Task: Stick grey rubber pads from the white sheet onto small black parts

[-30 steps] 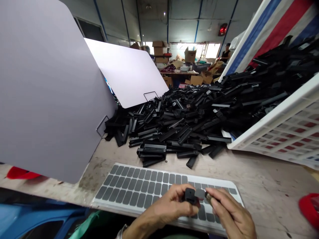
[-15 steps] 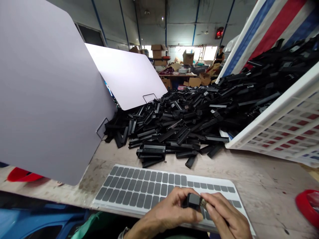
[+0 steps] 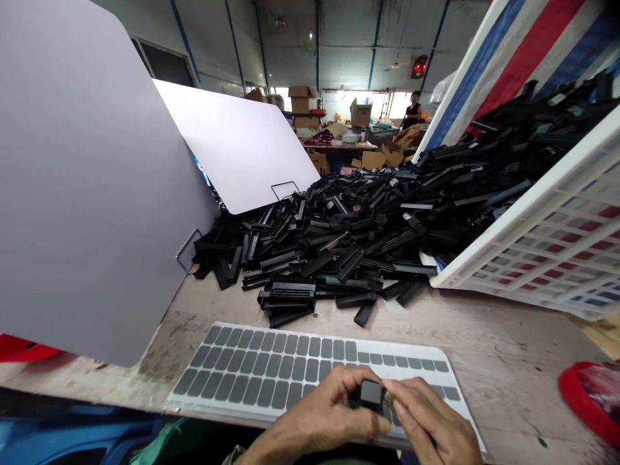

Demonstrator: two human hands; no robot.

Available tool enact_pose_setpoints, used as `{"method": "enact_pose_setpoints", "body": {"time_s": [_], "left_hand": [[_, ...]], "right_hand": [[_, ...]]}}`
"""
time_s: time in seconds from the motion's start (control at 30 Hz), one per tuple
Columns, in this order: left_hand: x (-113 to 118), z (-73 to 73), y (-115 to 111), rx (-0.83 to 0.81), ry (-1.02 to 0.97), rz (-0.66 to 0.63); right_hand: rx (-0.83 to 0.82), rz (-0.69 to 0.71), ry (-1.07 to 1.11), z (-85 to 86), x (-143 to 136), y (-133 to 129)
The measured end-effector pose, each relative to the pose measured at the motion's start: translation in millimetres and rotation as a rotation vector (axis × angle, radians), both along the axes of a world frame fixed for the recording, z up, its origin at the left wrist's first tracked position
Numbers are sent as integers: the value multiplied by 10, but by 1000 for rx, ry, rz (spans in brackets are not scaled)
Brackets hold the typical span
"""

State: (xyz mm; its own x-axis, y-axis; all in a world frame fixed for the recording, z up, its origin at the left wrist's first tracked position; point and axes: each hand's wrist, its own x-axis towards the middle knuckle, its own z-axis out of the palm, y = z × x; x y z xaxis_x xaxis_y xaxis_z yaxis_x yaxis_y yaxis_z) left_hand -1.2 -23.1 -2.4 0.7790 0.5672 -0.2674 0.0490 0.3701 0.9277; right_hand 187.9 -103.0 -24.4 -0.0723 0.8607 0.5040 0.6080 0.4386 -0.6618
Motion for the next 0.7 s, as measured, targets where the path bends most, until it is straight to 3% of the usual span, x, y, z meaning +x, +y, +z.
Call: {"method": "enact_pose_setpoints", "body": {"time_s": [0.2,0.37,0.57,0.7], "left_hand": [[63,128,31,147,29,-29],[131,227,28,293,72,-7],[169,229,-10,404,111,-20],[171,231,35,600,261,27]], "right_hand": [[5,22,-121,56,77,0],[27,-85,-111,-70,43,-49],[58,-168,-98,-152,-26,-59],[16,-135,-229,-116,166,-100]]}}
